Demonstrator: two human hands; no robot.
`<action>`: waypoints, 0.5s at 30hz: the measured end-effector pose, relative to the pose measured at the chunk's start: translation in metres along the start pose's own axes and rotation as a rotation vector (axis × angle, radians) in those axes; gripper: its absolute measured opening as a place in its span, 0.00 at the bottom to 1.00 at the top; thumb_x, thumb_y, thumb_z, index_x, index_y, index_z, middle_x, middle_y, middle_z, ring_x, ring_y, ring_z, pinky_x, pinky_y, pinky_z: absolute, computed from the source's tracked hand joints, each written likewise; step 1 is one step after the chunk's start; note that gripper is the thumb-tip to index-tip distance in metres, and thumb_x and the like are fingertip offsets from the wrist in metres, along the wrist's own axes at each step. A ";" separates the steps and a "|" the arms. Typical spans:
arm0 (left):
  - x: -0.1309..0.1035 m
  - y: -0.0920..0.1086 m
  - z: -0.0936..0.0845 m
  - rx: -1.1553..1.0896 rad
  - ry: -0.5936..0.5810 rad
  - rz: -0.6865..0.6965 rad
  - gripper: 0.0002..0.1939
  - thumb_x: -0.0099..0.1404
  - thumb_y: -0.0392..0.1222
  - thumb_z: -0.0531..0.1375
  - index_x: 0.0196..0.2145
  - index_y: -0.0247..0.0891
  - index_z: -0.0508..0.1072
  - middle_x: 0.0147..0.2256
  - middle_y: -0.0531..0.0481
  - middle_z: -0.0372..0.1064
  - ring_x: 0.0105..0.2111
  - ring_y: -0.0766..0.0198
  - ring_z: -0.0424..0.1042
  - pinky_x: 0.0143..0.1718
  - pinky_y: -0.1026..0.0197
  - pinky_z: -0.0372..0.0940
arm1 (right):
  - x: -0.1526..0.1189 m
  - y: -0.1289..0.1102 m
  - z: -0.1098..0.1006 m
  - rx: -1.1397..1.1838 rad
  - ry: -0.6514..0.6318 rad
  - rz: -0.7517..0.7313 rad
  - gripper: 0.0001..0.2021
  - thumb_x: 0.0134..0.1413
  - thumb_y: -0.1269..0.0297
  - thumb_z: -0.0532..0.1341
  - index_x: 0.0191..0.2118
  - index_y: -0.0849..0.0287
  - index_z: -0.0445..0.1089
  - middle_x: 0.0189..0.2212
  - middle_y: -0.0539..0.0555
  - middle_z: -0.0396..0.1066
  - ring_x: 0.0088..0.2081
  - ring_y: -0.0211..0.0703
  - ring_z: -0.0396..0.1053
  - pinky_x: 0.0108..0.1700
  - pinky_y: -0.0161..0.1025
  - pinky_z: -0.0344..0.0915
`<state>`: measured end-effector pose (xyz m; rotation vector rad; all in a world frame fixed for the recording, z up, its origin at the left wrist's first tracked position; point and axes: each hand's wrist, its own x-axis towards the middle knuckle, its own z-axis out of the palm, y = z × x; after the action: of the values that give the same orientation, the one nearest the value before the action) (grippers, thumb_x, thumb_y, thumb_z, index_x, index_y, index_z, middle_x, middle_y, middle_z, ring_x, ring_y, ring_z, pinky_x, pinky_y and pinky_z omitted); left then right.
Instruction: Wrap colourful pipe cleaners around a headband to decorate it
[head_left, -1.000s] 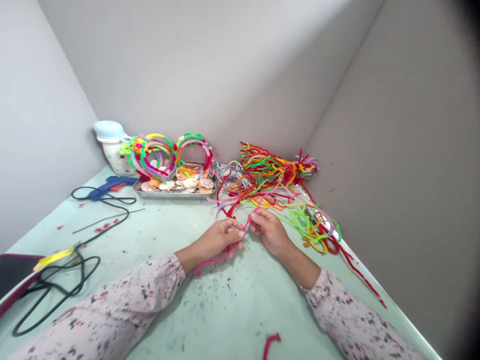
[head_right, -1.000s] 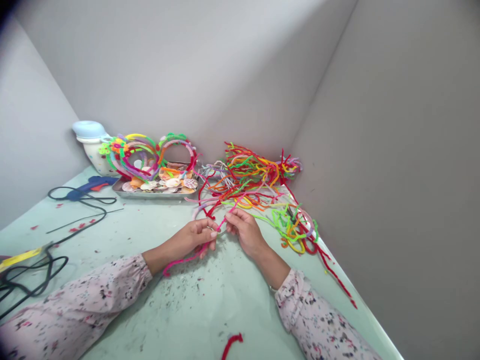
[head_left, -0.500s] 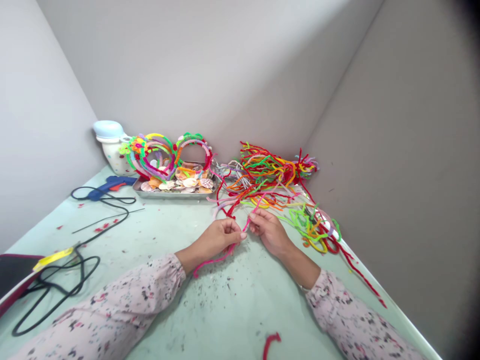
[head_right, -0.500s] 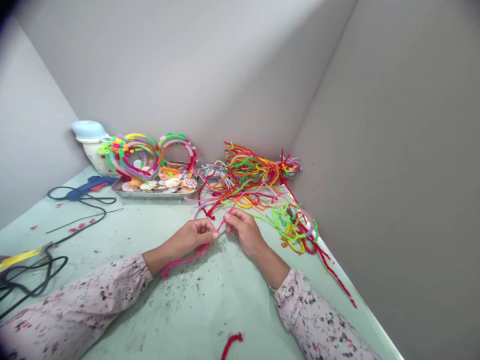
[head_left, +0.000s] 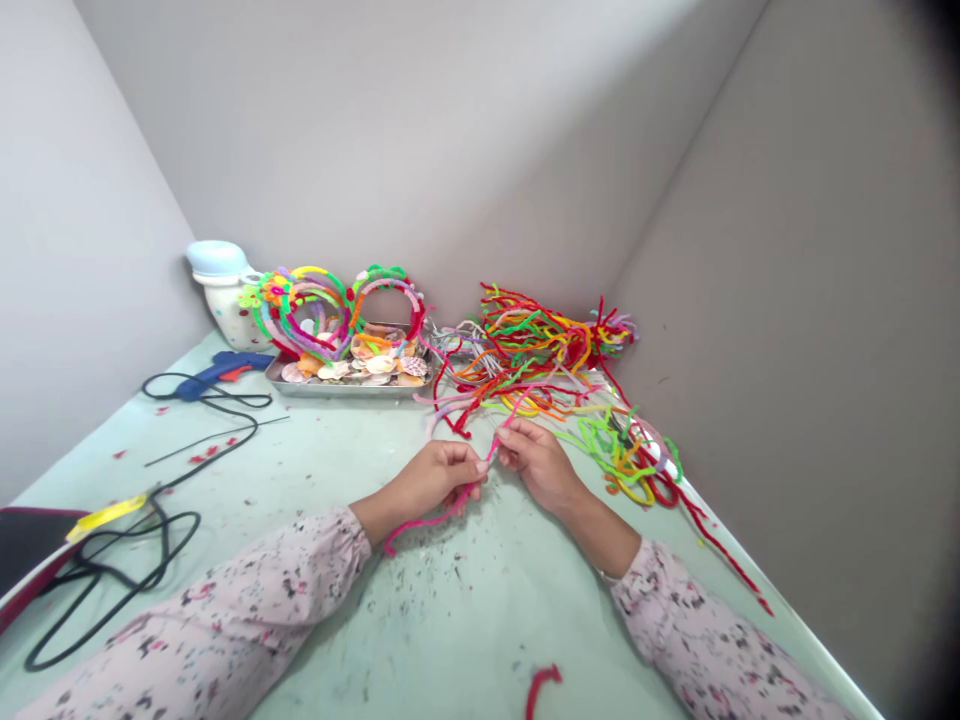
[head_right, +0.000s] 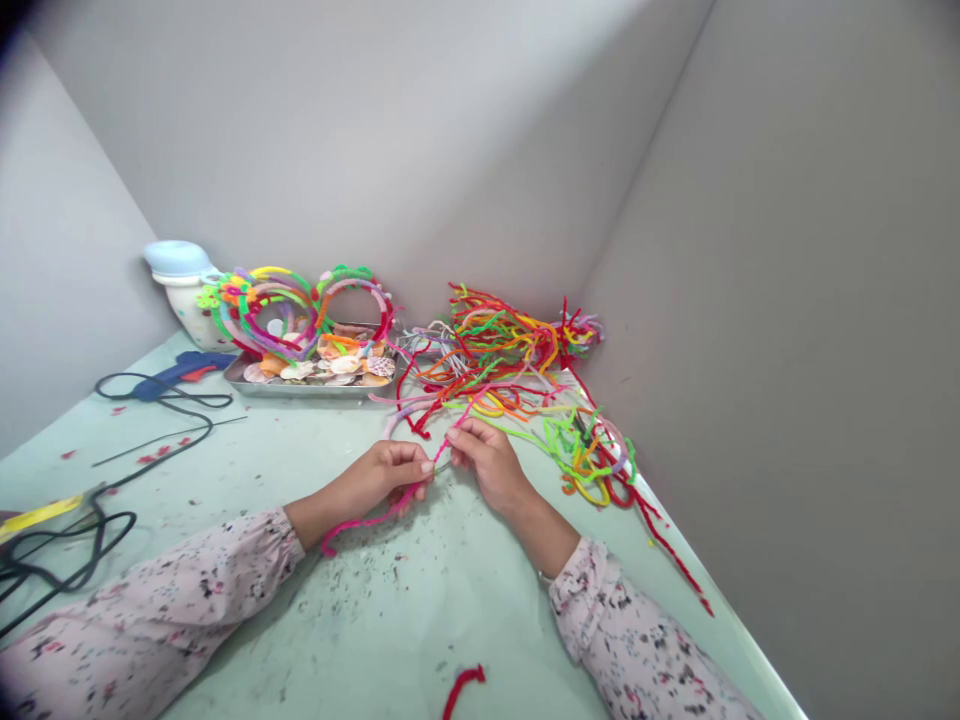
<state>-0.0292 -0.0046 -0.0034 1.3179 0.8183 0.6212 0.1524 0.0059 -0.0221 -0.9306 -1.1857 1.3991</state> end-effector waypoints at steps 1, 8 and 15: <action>0.000 0.000 0.000 -0.012 -0.003 -0.009 0.14 0.57 0.49 0.60 0.26 0.34 0.66 0.20 0.54 0.68 0.13 0.73 0.61 0.15 0.69 0.52 | 0.000 0.000 0.000 -0.007 -0.003 0.002 0.08 0.50 0.61 0.64 0.26 0.58 0.67 0.18 0.46 0.64 0.21 0.34 0.57 0.25 0.34 0.50; 0.002 -0.002 0.000 -0.084 -0.057 -0.038 0.14 0.57 0.49 0.60 0.26 0.34 0.67 0.20 0.52 0.68 0.13 0.73 0.61 0.14 0.69 0.51 | 0.000 -0.001 0.000 -0.014 -0.006 0.011 0.09 0.49 0.59 0.64 0.26 0.58 0.68 0.18 0.46 0.64 0.21 0.34 0.58 0.25 0.34 0.50; 0.004 -0.007 -0.001 -0.123 -0.071 -0.006 0.17 0.58 0.53 0.59 0.27 0.33 0.67 0.17 0.56 0.62 0.12 0.74 0.58 0.14 0.69 0.54 | 0.001 -0.001 0.001 0.031 0.024 0.023 0.11 0.46 0.57 0.66 0.26 0.58 0.68 0.18 0.47 0.64 0.21 0.34 0.58 0.24 0.33 0.51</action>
<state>-0.0276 -0.0017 -0.0106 1.2185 0.7154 0.6068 0.1518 0.0064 -0.0206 -0.9394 -1.1353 1.4178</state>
